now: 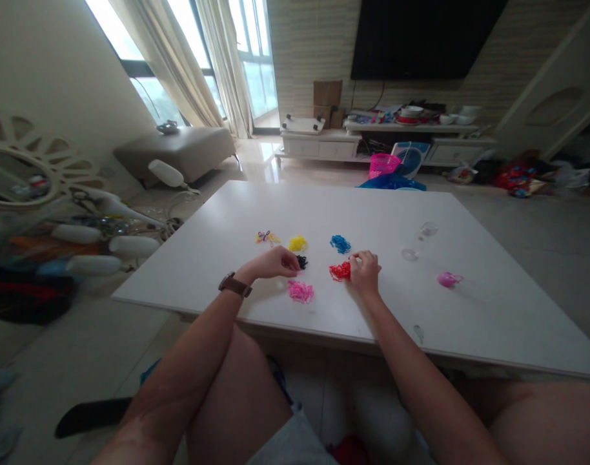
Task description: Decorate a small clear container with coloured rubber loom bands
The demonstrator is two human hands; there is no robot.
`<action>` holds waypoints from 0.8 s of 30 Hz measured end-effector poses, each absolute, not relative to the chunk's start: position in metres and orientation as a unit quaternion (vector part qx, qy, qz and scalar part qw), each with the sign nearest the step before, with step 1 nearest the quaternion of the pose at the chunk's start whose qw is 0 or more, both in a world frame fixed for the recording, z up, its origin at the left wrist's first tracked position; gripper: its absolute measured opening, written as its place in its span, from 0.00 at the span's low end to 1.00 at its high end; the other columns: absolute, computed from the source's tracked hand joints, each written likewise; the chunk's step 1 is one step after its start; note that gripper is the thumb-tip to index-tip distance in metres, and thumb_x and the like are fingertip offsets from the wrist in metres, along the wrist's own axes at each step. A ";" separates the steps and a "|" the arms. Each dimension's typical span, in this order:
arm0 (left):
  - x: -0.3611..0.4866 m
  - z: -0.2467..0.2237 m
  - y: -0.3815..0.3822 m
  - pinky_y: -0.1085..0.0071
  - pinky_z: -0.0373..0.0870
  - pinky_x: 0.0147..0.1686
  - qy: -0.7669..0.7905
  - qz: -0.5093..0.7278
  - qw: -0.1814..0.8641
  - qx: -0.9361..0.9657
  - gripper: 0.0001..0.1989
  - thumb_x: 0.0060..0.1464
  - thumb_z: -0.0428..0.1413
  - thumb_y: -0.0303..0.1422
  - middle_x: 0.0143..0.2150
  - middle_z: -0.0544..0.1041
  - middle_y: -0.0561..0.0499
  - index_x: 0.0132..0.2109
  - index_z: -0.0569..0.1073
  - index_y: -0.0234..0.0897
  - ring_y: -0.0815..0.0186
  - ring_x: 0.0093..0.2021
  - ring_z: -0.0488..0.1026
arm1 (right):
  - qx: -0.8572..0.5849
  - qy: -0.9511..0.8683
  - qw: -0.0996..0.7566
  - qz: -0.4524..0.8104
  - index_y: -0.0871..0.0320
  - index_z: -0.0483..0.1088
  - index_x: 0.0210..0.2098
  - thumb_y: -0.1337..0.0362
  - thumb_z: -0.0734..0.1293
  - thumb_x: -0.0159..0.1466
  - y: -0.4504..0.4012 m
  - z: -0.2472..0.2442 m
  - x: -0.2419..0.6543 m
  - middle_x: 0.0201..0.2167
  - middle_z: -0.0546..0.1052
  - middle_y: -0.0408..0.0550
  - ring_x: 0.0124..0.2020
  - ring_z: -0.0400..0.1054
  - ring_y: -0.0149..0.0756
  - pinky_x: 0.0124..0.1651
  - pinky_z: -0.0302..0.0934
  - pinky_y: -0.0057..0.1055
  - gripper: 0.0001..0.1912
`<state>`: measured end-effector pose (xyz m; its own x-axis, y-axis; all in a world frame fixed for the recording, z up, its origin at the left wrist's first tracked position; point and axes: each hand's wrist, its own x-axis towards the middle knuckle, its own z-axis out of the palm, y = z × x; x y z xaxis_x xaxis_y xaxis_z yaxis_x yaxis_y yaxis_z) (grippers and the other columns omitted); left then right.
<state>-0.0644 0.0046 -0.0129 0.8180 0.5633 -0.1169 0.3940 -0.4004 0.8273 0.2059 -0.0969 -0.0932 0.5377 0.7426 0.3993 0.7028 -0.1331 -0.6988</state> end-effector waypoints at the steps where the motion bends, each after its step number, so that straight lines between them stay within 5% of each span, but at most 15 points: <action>1: -0.058 -0.015 0.001 0.74 0.68 0.30 0.274 0.072 0.451 0.846 0.07 0.45 0.63 0.30 0.28 0.80 0.49 0.34 0.82 0.33 0.67 0.29 0.75 | -0.753 -0.480 0.449 0.023 0.56 0.69 0.29 0.60 0.60 0.64 -0.097 -0.093 0.206 0.39 0.76 0.49 0.47 0.63 0.45 0.48 0.50 0.40 0.11; 6: -0.040 -0.023 -0.010 0.74 0.65 0.28 0.230 0.043 0.402 0.885 0.06 0.43 0.62 0.27 0.26 0.80 0.50 0.30 0.84 0.38 0.67 0.27 0.73 | -0.754 -0.481 0.446 0.030 0.56 0.69 0.29 0.61 0.59 0.64 -0.098 -0.091 0.205 0.39 0.75 0.49 0.47 0.62 0.45 0.48 0.51 0.40 0.11; 14: -0.048 -0.022 0.001 0.72 0.66 0.30 0.265 0.103 0.438 0.853 0.08 0.44 0.65 0.35 0.29 0.80 0.49 0.34 0.84 0.38 0.66 0.30 0.73 | -0.753 -0.484 0.444 0.031 0.56 0.69 0.29 0.61 0.60 0.64 -0.097 -0.091 0.206 0.39 0.75 0.50 0.46 0.62 0.45 0.47 0.51 0.39 0.10; 24: -0.113 -0.048 0.067 0.73 0.64 0.30 0.599 0.339 0.285 0.667 0.12 0.48 0.60 0.36 0.30 0.79 0.48 0.37 0.79 0.31 0.67 0.30 0.71 | -0.744 -0.487 0.457 0.028 0.56 0.70 0.29 0.60 0.59 0.64 -0.096 -0.097 0.207 0.38 0.75 0.50 0.47 0.62 0.45 0.49 0.51 0.40 0.11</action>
<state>-0.1125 0.0666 -0.0481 0.0511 0.9925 0.1112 0.6061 -0.1193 0.7864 0.2072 -0.0963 -0.0970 0.5247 0.7503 0.4021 0.6984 -0.1094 -0.7073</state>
